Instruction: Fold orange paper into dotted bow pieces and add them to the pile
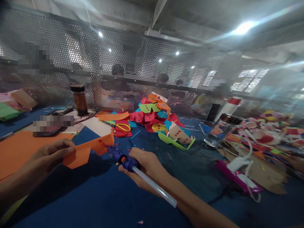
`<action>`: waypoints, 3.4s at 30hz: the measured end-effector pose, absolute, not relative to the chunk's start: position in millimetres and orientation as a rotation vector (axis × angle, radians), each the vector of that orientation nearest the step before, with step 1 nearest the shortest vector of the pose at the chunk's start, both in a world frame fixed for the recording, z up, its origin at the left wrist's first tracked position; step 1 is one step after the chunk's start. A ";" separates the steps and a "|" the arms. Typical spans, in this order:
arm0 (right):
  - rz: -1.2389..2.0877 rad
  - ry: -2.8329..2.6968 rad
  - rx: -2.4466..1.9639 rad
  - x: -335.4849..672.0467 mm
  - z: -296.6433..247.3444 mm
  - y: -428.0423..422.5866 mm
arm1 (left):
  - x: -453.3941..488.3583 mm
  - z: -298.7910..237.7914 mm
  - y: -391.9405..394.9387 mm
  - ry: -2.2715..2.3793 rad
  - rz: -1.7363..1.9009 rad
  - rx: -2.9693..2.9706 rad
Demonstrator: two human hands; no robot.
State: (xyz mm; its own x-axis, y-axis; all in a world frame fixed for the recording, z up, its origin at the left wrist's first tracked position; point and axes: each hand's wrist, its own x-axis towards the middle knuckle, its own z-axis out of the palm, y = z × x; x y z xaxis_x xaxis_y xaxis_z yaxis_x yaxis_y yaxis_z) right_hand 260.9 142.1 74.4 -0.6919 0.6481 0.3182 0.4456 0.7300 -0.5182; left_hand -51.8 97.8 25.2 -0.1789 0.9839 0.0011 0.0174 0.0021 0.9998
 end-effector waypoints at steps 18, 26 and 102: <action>0.495 -2.508 -0.781 263.0 66.5 147.6 | -49.9 28.9 95.2 1.328 1.315 1.063; 0.491 -2.495 -0.767 262.7 67.4 146.6 | -46.6 32.5 95.7 1.357 1.342 1.091; 0.588 -2.416 -0.603 219.2 47.8 125.3 | -39.6 42.6 91.6 1.298 1.260 1.370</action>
State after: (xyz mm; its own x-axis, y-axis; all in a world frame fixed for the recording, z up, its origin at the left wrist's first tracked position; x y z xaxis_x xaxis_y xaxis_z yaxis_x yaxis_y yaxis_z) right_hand 219.2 125.3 47.8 -0.7329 0.5350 0.4202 0.2819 0.8010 -0.5282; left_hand -39.6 91.6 42.6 -0.0445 0.9926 0.1130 0.1425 -0.1057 0.9841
